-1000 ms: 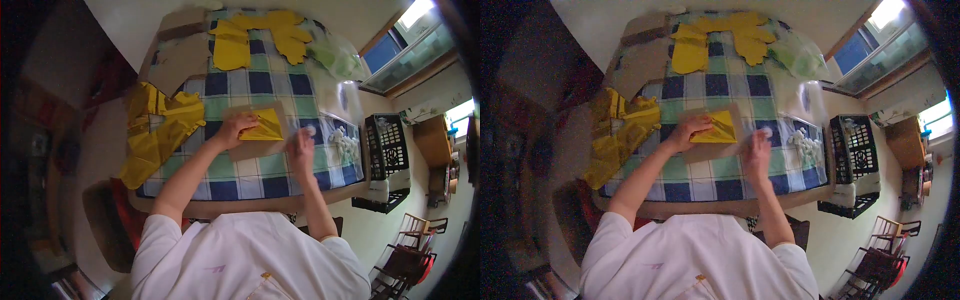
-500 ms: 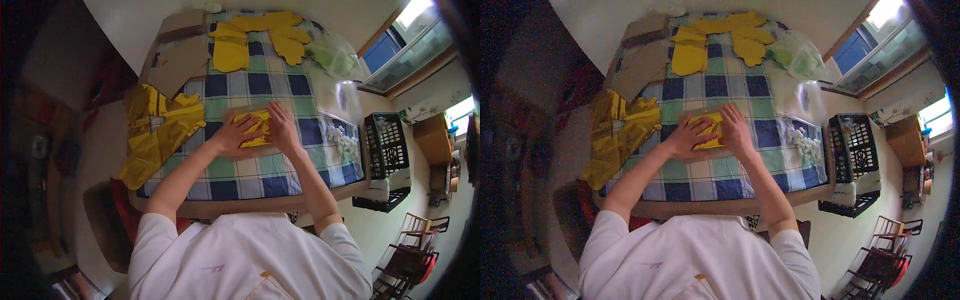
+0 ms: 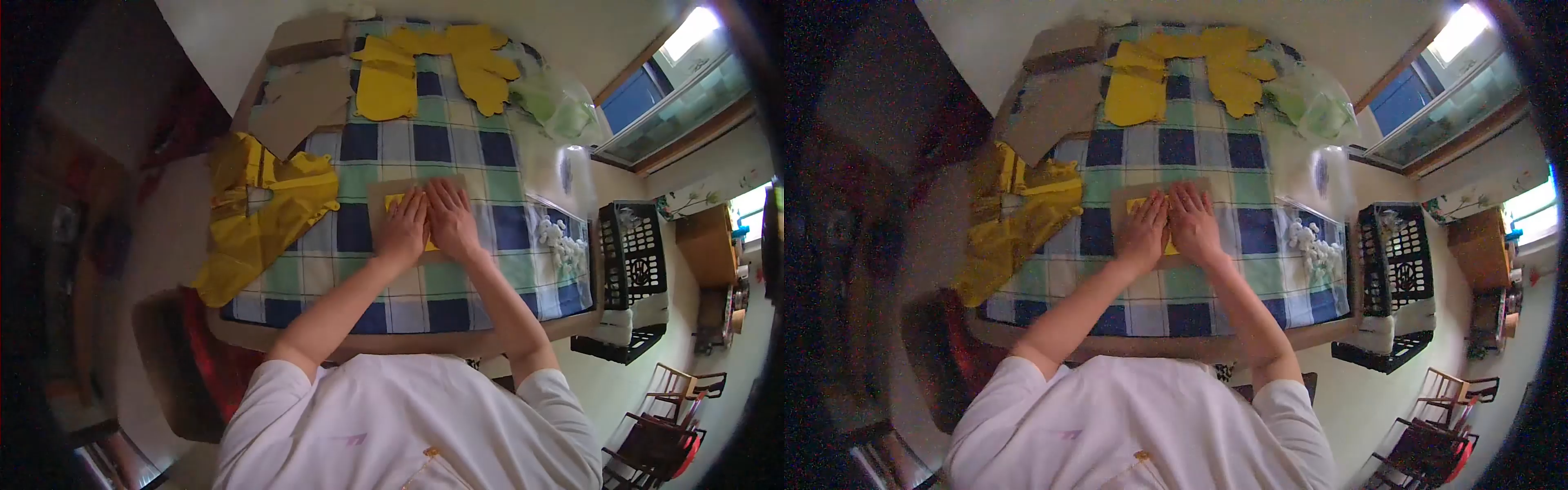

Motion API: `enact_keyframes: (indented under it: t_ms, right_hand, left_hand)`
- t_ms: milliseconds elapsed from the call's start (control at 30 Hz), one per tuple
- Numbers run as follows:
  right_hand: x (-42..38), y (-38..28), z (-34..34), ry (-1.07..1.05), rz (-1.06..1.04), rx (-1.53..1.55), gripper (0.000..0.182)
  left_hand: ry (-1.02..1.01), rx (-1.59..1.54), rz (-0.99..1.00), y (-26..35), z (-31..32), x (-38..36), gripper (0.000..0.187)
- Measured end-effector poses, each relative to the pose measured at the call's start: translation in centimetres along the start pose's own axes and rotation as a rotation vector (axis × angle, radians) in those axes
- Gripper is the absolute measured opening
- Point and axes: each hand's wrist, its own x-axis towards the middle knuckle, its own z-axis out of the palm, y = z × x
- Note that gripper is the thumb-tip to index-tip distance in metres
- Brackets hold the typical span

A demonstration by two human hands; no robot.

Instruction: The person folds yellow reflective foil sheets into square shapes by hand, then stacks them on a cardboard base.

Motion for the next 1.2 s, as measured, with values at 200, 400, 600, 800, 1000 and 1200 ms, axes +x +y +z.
enact_keyframes:
  t_ms: [200,400,600,800,1000,1200]
  right_hand:
    - [-0.3,-0.1,-0.3,-0.065,0.02,-0.009,0.048]
    - [-0.6,0.5,-0.5,-0.126,0.104,-0.095,0.051]
    - [-0.6,2.1,-2.7,-0.041,0.104,-0.317,0.054]
    - [0.0,17.5,-6.8,0.418,0.437,-0.474,0.039]
    - [-2.1,29.0,-6.7,0.166,0.712,-0.057,0.038]
    - [-1.7,28.9,-6.1,0.312,0.568,-0.089,0.031]
  left_hand:
    - [-0.045,0.298,-0.07,1.7,-1.6,-0.6,0.058]
    - [-0.129,0.268,-0.132,1.7,-1.3,-0.4,0.068]
    - [-0.148,0.287,-0.102,2.2,-3.0,-0.2,0.072]
    - [-0.118,0.27,-0.085,2.0,-2.7,-0.3,0.072]
    - [-0.099,0.283,-0.074,2.1,-2.6,-0.2,0.071]
    - [-0.081,0.286,-0.054,2.1,-2.9,-0.2,0.071]
